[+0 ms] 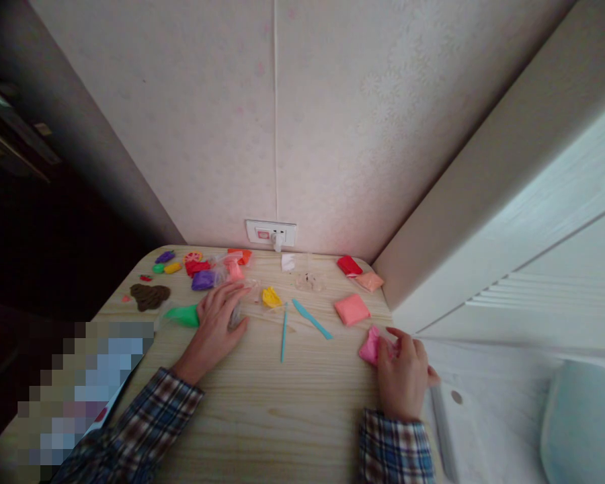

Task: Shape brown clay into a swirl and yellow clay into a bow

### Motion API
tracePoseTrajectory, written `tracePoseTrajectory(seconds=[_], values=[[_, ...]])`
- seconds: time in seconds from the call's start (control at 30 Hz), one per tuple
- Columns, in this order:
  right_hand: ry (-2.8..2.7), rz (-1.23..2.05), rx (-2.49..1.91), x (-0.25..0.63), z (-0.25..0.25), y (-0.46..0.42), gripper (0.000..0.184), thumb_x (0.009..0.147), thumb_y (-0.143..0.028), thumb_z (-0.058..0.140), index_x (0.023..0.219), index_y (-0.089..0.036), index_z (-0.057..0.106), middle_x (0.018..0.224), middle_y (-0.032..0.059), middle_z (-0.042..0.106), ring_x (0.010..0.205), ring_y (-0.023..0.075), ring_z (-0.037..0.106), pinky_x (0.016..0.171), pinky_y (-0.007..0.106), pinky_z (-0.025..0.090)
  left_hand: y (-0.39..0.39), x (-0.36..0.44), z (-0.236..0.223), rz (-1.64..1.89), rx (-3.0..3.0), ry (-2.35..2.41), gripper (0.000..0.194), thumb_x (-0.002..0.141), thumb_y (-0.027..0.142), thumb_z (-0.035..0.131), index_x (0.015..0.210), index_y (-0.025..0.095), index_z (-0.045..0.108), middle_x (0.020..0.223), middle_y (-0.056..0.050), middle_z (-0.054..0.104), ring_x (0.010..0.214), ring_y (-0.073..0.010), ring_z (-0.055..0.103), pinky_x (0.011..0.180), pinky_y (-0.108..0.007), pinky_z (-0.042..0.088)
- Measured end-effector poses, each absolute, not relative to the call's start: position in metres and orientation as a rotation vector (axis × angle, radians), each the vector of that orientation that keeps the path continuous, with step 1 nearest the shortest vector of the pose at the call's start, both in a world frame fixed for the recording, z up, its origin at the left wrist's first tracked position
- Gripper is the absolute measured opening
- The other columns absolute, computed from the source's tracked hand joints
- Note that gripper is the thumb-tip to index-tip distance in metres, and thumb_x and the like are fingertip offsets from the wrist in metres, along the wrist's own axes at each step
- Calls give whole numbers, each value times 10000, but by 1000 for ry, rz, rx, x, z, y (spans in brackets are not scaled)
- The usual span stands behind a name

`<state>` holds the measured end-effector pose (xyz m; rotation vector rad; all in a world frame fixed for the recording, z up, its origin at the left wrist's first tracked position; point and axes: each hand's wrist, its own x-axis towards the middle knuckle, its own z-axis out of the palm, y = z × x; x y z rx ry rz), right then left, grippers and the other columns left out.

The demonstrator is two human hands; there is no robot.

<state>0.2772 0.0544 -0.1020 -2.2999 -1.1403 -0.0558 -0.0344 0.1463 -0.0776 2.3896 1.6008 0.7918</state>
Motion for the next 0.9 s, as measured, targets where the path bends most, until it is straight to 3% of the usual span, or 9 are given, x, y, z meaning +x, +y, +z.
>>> tracePoseTrajectory(seconds=[0.17, 0.3, 0.4, 0.5, 0.67, 0.9], values=[[-1069, 18, -2019, 266, -85, 58, 427, 784, -567, 474, 880, -174, 613, 680, 19, 538, 636, 191, 508, 614, 321, 381, 137, -27, -67, 823, 2453, 1515, 440, 817, 186, 548, 1250, 258, 520, 1280, -86, 518, 1229, -271, 400, 1022, -495, 270], [-1049, 94, -1895, 250, -66, 73, 369, 769, -545, 536, 840, -185, 573, 676, 5, 552, 629, 167, 520, 624, 292, 395, 120, -9, -67, 669, 2636, 1086, 325, 854, 270, 561, 1178, 291, 582, 1241, -61, 556, 1190, -247, 441, 1030, -486, 264], [-1066, 151, -1794, 246, -57, 87, 340, 755, -523, 574, 817, -189, 557, 696, 5, 571, 638, 159, 533, 639, 292, 412, 115, 1, -77, 543, 2725, 826, 228, 886, 256, 540, 1097, 308, 609, 1134, -10, 619, 1095, -181, 520, 1061, -472, 233], [-1094, 247, -1719, 247, -59, 99, 321, 763, -503, 586, 830, -192, 545, 711, 5, 591, 638, 156, 550, 630, 289, 434, 121, 4, -86, 590, 2729, 921, 218, 915, 175, 477, 1045, 270, 624, 1019, -4, 641, 1015, -148, 554, 1055, -441, 249], [-1177, 397, -1686, 237, -75, 108, 319, 791, -512, 563, 798, -196, 524, 673, -3, 592, 593, 148, 565, 530, 253, 428, 133, 5, -84, 605, 2707, 1113, 232, 893, 107, 471, 1008, 229, 631, 975, -22, 641, 999, -174, 559, 1021, -445, 290], [-983, 194, -1744, 247, -86, 106, 374, 764, -537, 587, 869, -188, 503, 701, 8, 594, 579, 144, 558, 542, 260, 426, 132, -2, -77, 627, 2625, 1098, 302, 836, 44, 499, 1058, 210, 618, 1035, -33, 646, 1032, -183, 560, 1036, -444, 319]])
